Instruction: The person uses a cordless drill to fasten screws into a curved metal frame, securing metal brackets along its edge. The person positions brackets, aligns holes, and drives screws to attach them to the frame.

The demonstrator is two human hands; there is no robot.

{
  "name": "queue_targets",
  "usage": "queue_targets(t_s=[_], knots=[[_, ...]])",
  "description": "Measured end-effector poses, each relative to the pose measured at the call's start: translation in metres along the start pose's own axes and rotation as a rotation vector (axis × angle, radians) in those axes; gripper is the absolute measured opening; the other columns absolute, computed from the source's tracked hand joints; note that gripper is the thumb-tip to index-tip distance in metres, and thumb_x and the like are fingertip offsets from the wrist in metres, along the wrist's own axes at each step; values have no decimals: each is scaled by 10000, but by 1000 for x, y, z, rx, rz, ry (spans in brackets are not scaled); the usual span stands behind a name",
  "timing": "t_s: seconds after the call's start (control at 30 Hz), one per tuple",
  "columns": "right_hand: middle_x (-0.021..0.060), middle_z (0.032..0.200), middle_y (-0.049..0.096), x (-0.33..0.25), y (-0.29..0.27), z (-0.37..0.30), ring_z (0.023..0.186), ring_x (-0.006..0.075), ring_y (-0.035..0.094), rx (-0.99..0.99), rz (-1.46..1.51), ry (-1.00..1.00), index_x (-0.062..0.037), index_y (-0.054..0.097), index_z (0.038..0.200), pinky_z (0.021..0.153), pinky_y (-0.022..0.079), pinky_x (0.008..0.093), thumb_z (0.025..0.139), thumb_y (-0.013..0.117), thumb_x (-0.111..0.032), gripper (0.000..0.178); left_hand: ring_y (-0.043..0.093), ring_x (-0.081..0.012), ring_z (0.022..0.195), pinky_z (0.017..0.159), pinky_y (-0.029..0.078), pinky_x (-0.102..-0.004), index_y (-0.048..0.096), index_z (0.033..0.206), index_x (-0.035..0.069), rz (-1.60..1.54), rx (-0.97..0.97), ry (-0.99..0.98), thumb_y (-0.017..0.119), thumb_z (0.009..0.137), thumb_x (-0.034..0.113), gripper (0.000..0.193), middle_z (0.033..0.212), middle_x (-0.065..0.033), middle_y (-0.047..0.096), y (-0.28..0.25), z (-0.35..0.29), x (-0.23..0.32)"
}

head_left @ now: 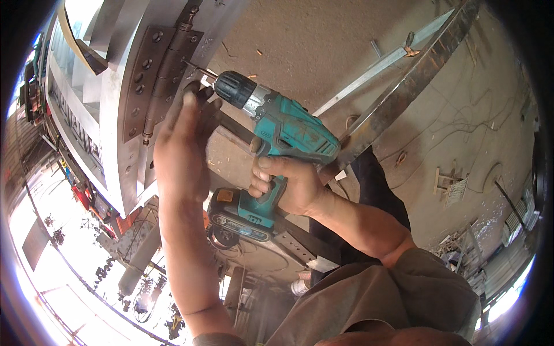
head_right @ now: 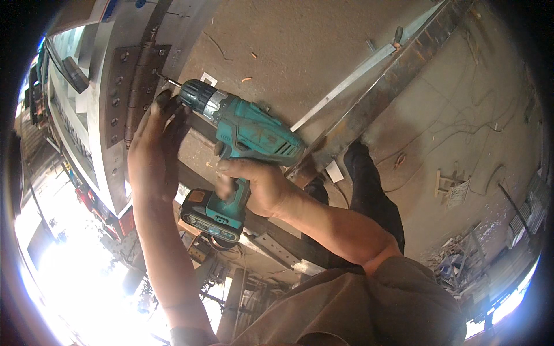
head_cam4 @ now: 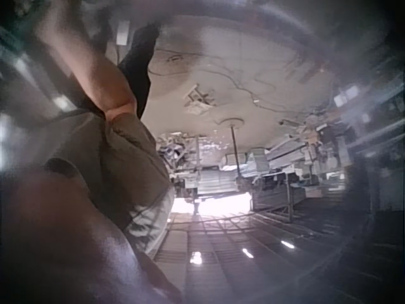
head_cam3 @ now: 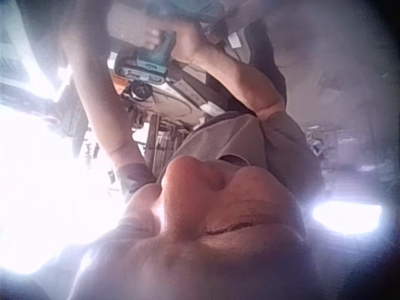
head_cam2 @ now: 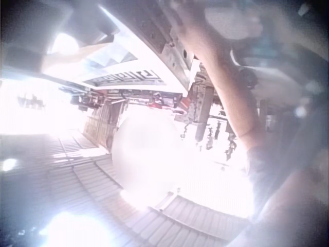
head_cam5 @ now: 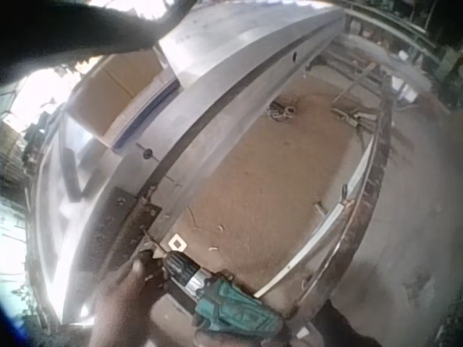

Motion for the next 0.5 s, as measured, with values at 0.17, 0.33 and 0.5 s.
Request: queue_targets(t_s=[0.17,0.33,0.5], knots=[[10,780,547,2,1,-1,730,153,528,3,20,29,-106,595,1215,761,455,364,936,699,-151,301,641,-222,1056,1029,496,-414,605,1285,44,-397,-9,-15,561,1083,206,263,1177,-96,685,20,45,-8],[24,777,567,2,1,0,708,173,578,7,78,16,-71,616,1192,705,487,362,921,723,-125,296,636,-201,1039,1024,474,-420,630,1235,53,-351,46,-28,548,1076,153,205,1123,-75,699,19,46,-9],[21,778,569,2,-1,-1,707,166,575,26,53,8,-71,613,1189,708,486,362,927,717,-121,287,634,-191,1063,1046,443,-469,646,1201,65,-311,33,-17,555,1063,135,180,1098,-63,706,18,47,-6]])
Point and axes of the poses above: each hand's wrist, its own z-axis towards the middle knuckle, its own y-axis out of the palm, x = y × z, the point moved 6 cm from there along z, towards the middle knuckle
